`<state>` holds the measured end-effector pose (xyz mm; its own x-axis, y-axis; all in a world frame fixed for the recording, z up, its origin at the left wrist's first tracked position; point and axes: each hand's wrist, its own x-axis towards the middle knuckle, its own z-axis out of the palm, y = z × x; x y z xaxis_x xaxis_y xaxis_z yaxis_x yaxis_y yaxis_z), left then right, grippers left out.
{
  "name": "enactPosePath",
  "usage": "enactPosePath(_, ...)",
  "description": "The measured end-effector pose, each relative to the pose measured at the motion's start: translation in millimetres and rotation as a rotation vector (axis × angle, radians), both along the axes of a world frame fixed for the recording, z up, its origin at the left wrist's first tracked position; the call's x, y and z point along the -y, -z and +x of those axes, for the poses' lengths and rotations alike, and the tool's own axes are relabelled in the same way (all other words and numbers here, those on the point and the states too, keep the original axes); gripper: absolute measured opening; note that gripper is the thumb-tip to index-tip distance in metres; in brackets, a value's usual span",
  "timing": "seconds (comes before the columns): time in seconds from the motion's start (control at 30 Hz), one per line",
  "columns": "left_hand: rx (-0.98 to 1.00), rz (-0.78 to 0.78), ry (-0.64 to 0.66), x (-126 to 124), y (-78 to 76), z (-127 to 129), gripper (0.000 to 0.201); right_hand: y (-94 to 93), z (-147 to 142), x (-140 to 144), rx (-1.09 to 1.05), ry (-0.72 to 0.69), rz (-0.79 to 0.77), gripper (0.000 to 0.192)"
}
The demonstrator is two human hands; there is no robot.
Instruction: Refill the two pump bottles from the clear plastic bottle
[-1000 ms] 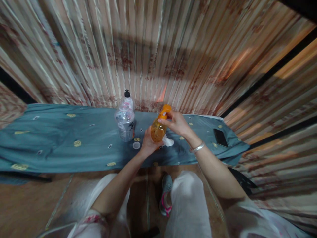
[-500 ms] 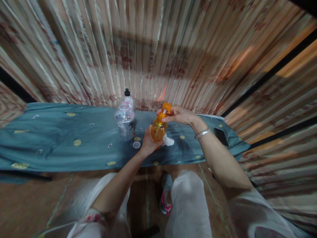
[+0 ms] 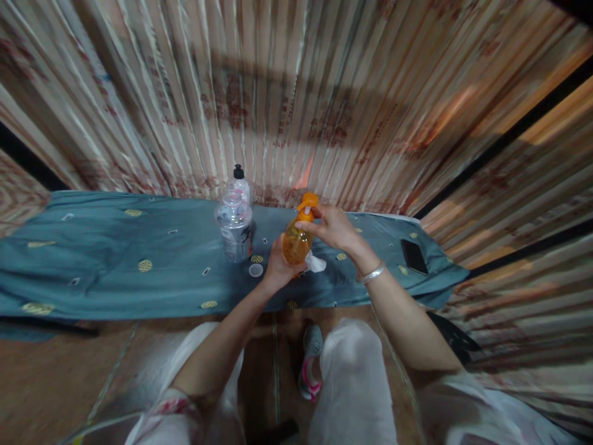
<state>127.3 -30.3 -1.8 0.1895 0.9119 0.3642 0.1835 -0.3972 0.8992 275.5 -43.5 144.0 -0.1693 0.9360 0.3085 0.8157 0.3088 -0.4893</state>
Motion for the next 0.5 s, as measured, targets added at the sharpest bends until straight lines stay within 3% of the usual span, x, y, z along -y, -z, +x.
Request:
enactPosePath(0.13, -0.006, -0.002, -0.003, 0.5, -0.7, -0.1, 0.074, 13.4, 2.5, -3.4, -0.204, -0.046, -0.01, 0.028)
enactPosePath(0.33, -0.008, -0.006, -0.002, 1.1, -2.4, -0.3, 0.074, 18.6, 12.6, -14.6, -0.465, -0.278, -0.175, 0.042)
enactPosePath(0.5, -0.01, -0.01, -0.005, 0.6, -0.6, 0.2, 0.073, 25.8, 6.5, -9.5, -0.407, -0.126, -0.04, 0.047)
